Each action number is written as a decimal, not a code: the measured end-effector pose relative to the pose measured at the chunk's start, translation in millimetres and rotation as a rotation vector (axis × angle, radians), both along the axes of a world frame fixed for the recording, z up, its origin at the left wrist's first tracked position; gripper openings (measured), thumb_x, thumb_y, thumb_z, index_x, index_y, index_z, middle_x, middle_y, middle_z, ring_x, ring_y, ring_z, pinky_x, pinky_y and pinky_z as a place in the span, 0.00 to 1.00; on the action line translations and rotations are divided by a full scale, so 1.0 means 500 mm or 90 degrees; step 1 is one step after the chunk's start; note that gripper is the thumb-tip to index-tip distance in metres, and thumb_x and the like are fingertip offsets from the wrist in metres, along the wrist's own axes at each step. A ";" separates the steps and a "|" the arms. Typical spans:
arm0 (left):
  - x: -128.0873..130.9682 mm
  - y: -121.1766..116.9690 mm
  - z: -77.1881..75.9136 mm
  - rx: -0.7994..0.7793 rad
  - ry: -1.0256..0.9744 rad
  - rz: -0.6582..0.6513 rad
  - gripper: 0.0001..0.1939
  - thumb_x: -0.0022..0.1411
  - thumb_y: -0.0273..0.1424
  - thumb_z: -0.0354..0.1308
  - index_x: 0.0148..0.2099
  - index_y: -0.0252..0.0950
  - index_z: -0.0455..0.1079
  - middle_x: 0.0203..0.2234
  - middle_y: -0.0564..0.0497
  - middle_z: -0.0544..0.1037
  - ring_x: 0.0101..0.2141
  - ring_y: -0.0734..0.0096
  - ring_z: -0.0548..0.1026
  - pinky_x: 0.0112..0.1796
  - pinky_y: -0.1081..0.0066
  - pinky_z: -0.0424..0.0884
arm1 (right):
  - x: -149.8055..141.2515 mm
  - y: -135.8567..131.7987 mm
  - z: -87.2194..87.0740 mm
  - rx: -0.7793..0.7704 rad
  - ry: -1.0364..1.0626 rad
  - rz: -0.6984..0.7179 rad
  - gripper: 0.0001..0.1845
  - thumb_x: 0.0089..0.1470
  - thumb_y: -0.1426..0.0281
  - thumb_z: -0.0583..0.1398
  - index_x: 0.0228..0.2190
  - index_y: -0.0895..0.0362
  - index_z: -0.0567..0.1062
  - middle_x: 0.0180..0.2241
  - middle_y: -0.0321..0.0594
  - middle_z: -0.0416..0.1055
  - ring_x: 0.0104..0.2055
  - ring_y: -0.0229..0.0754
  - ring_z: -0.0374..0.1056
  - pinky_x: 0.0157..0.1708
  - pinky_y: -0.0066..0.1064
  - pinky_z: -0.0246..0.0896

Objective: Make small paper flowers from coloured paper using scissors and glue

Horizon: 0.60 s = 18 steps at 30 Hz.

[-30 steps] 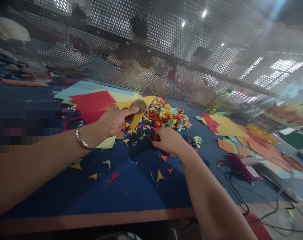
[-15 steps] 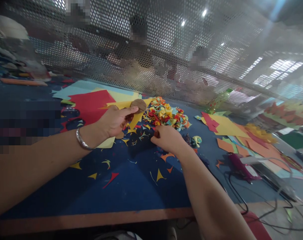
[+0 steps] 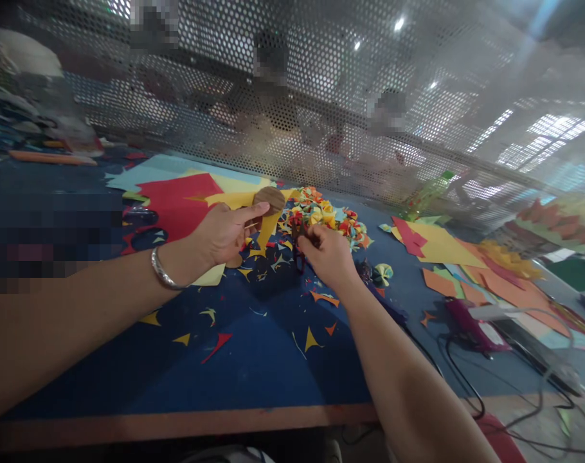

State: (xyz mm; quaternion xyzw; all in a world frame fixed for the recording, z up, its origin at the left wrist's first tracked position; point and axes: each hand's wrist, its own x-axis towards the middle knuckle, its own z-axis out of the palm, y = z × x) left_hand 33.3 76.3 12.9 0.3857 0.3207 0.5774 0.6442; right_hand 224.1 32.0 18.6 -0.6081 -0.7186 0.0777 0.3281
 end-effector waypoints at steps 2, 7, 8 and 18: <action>0.002 -0.003 -0.005 0.006 0.019 0.008 0.12 0.47 0.33 0.70 0.25 0.31 0.71 0.18 0.53 0.71 0.23 0.76 0.69 0.30 0.70 0.65 | -0.009 -0.002 -0.004 0.042 0.055 0.024 0.15 0.54 0.63 0.58 0.20 0.54 0.63 0.19 0.31 0.59 0.22 0.36 0.55 0.26 0.30 0.50; 0.014 -0.033 -0.001 0.026 0.008 -0.069 0.11 0.46 0.31 0.70 0.26 0.30 0.73 0.22 0.51 0.75 0.25 0.76 0.70 0.32 0.71 0.67 | -0.028 -0.011 -0.012 0.060 0.157 0.053 0.11 0.55 0.63 0.58 0.24 0.54 0.69 0.21 0.34 0.67 0.23 0.37 0.61 0.26 0.30 0.55; 0.015 -0.040 0.003 0.043 0.000 -0.096 0.10 0.46 0.30 0.70 0.27 0.30 0.73 0.25 0.50 0.77 0.27 0.74 0.72 0.34 0.70 0.69 | -0.031 -0.014 -0.012 0.057 0.168 0.055 0.10 0.55 0.64 0.58 0.25 0.55 0.70 0.22 0.34 0.69 0.24 0.37 0.62 0.26 0.30 0.56; 0.012 -0.028 -0.004 0.019 0.009 -0.057 0.15 0.45 0.33 0.72 0.32 0.26 0.76 0.31 0.42 0.80 0.31 0.68 0.76 0.37 0.66 0.72 | -0.046 -0.024 -0.012 0.073 0.059 0.068 0.10 0.56 0.65 0.57 0.24 0.55 0.67 0.22 0.34 0.67 0.24 0.36 0.61 0.26 0.29 0.54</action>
